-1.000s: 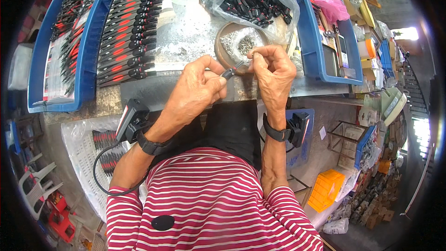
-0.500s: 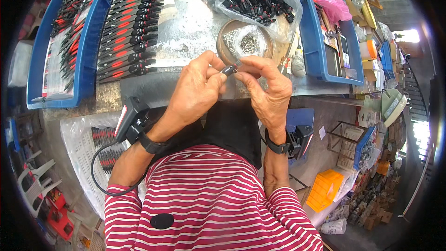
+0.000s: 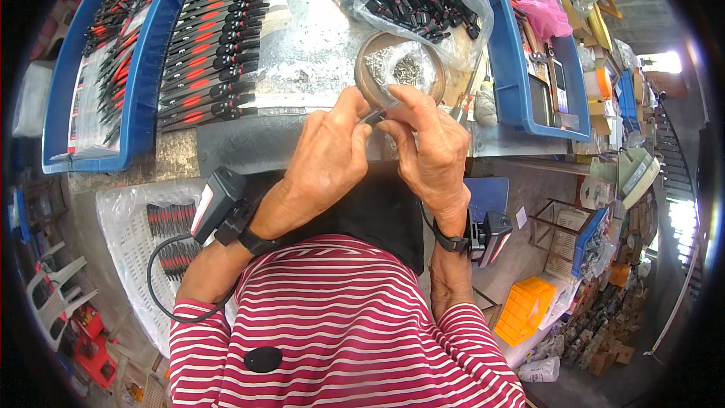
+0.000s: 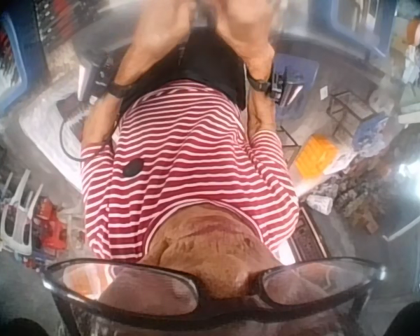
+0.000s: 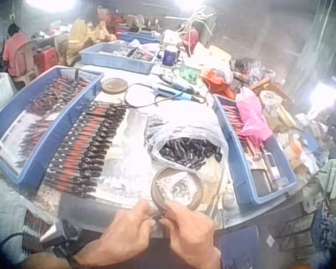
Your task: The person picks up a small metal component and a red cylindrical part, joining them together by hand. The person places the assembled piece into a blue bin containing multiple similar items and then repeats the process with a new set of parts.
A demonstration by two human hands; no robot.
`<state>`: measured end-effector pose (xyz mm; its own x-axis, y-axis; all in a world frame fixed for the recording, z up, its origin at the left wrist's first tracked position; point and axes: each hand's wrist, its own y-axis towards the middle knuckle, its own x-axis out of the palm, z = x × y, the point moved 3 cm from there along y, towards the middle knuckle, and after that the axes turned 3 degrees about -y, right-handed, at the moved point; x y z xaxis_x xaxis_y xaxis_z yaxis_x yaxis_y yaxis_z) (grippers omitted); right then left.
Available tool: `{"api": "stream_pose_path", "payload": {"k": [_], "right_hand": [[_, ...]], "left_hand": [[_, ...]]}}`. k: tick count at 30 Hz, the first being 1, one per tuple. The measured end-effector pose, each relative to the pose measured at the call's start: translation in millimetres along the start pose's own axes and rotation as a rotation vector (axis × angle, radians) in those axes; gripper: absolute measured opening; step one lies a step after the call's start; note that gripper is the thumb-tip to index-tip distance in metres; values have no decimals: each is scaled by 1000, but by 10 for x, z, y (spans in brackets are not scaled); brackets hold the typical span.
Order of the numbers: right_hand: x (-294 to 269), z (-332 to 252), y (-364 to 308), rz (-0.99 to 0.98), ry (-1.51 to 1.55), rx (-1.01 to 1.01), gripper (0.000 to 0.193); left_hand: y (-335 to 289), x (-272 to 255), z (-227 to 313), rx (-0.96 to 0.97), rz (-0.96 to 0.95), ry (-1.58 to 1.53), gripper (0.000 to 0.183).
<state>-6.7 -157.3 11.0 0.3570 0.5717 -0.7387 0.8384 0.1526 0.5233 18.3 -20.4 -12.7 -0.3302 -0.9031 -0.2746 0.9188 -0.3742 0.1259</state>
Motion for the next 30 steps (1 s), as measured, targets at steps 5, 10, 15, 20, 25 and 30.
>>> {"api": "stream_pose_path", "payload": {"k": [5,10,15,20,25,30], "right_hand": [[2,-10,0,-12,9,3,46],[-15,-8,-4,-31,-5,11,46],[5,43,-11,30,42,7,41],[30,146,-97,14,383,424,39],[59,186,-137,-75,899,713,28],[103,182,-150,-86,1056,787,19]], "left_hand": [[-19,23,-15,33,16,72,12],[-34,67,-14,20,8,122,14],[-36,58,17,65,-3,129,14],[-8,13,59,119,-6,84,12],[29,-14,25,-207,-170,-388,12],[25,-59,34,-410,-265,-604,15]]}}
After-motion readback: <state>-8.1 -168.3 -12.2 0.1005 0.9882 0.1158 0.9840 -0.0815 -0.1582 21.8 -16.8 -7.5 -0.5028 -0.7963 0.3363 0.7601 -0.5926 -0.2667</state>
